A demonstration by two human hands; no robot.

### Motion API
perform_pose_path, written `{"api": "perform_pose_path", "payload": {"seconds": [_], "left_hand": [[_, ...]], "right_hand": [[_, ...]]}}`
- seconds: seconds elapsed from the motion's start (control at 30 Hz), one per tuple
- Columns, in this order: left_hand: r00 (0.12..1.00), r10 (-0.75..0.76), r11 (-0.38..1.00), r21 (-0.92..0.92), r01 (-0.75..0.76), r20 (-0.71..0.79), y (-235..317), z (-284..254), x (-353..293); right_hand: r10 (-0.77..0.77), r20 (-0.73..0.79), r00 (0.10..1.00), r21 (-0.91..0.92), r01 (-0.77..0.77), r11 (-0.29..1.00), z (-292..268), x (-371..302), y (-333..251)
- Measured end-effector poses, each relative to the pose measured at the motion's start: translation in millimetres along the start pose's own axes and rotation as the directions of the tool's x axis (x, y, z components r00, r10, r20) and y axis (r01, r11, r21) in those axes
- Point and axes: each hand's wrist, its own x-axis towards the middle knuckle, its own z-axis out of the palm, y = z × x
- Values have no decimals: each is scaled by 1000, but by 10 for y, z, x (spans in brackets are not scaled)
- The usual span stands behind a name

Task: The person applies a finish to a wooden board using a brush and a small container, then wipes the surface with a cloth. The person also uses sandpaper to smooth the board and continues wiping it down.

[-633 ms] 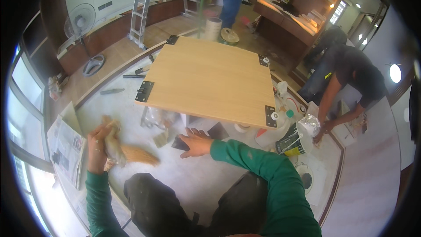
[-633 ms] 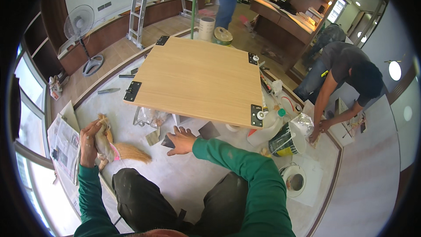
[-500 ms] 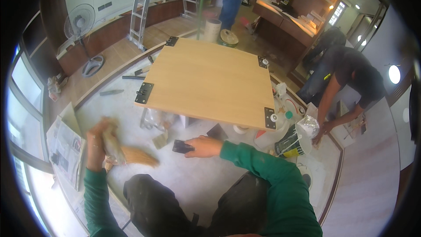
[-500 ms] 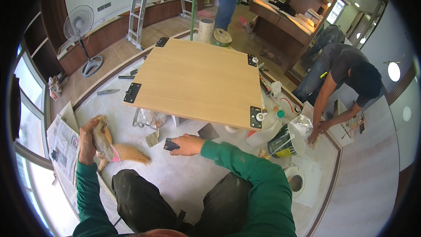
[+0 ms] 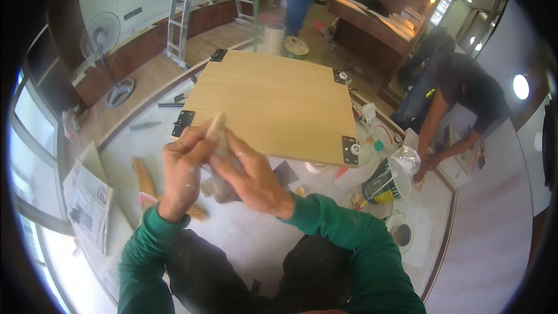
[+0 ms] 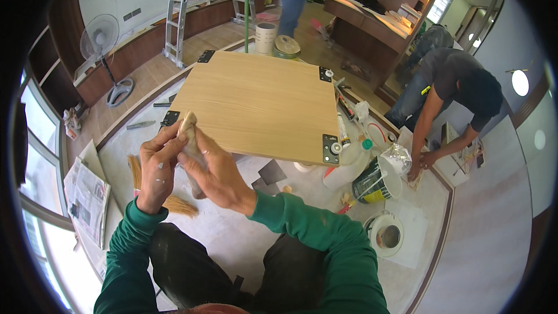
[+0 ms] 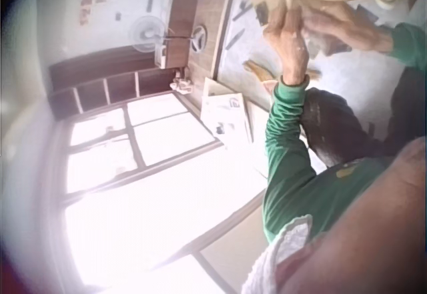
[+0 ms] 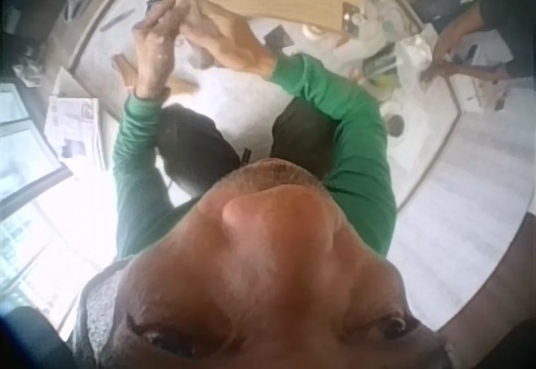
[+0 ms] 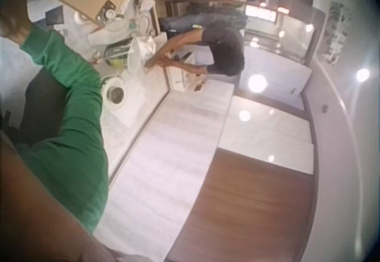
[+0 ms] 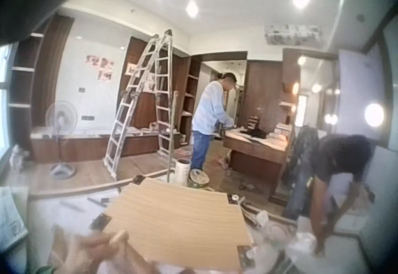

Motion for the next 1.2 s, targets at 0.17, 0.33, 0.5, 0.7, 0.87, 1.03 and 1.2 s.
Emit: {"api": "perform_pose_path", "payload": {"seconds": [0.17, 0.33, 0.5, 0.7, 0.87, 1.03, 1.2], "left_hand": [[991, 61, 994, 87, -72, 115, -55, 100, -12], [977, 183, 967, 156, -199, 112, -53, 76, 52], [991, 61, 996, -78, -52, 117, -125, -54, 84], [986, 152, 983, -116, -144, 61, -224, -44, 38], [990, 105, 992, -74, -98, 96, -243, -126, -65], [979, 11, 983, 179, -48, 204, -223, -540, -514], [867, -372, 888, 400, 228, 332, -480, -1456, -1312]], "right_hand": [[166, -12, 986, 32, -165, 986, -279, -38, 54], [296, 88, 951, -52, -292, 955, -419, -105, 12], [343, 138, 929, 193, -365, 911, -394, -96, 75], [441, 240, 865, 346, -500, 793, -324, -78, 124], [473, 333, 816, 469, -578, 668, -278, -64, 91], [499, 260, 827, 427, -562, 708, -420, -42, 88], [523, 87, 848, 273, -526, 806, -615, 161, 78]]}}
